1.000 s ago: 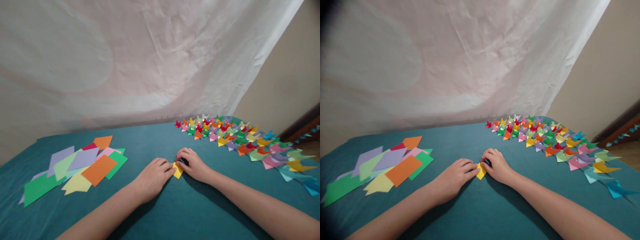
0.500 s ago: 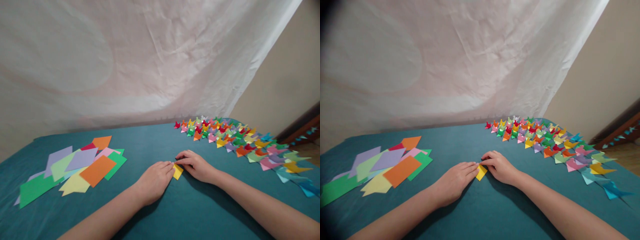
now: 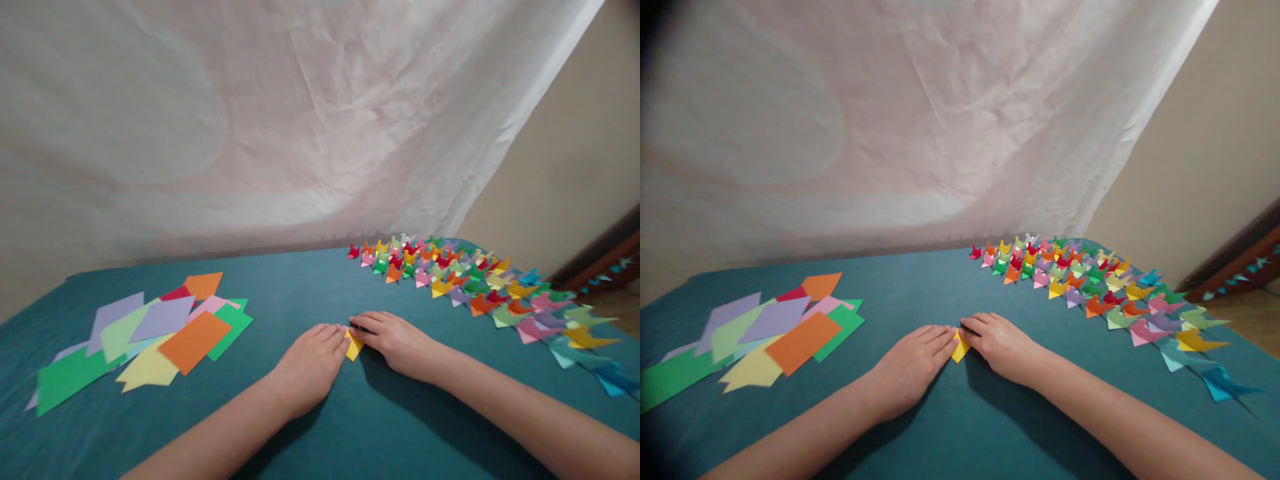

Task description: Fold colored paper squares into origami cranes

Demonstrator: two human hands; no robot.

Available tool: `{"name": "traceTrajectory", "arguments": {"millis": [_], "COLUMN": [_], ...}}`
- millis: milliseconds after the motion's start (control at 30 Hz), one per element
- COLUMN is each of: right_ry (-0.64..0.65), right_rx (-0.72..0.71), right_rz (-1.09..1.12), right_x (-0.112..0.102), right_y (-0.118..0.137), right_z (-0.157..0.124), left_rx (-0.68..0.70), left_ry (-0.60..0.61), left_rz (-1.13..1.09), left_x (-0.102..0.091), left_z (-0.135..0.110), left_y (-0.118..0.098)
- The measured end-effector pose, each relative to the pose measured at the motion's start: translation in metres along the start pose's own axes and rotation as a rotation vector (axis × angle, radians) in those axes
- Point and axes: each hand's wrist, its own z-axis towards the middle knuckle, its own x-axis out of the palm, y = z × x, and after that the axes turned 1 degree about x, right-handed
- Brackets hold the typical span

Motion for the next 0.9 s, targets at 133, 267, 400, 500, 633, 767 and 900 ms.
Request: {"name": "traceTrajectory", "arguments": {"millis": [133,267,400,500,633,767,900], "right_ry": [0.009,0.028,0.045,0.065,0.029,-0.026,-0.039], "right_rx": [-0.032,-0.042,-0.046,-0.041,0.016,0.132,0.123], "right_rz": [-0.017,-0.022,-0.040,-0.056,0.005,0.116,0.069], "right_x": [-0.005,-0.012,-0.019,-0.020,-0.016,-0.006,0.003], "right_y": [-0.001,0.000,0.005,0.006,0.004,0.003,0.005], "right_z": [-0.007,-0.014,-0.018,-0.019,-0.014,-0.004,0.002], "left_rx": [-0.014,-0.019,-0.014,-0.011,0.005,0.008,-0.006], "left_ry": [0.036,0.053,0.029,0.019,-0.005,-0.040,-0.059], "left_rz": [0.000,0.002,0.006,0.013,0.011,-0.017,-0.035], "left_x": [-0.004,-0.007,-0.007,-0.006,-0.006,-0.008,-0.008], "left_z": [0.001,0.003,0.003,0.003,0.002,0.001,-0.001], "left_y": [-0.002,-0.002,-0.003,-0.003,-0.002,0.000,0.003]}}
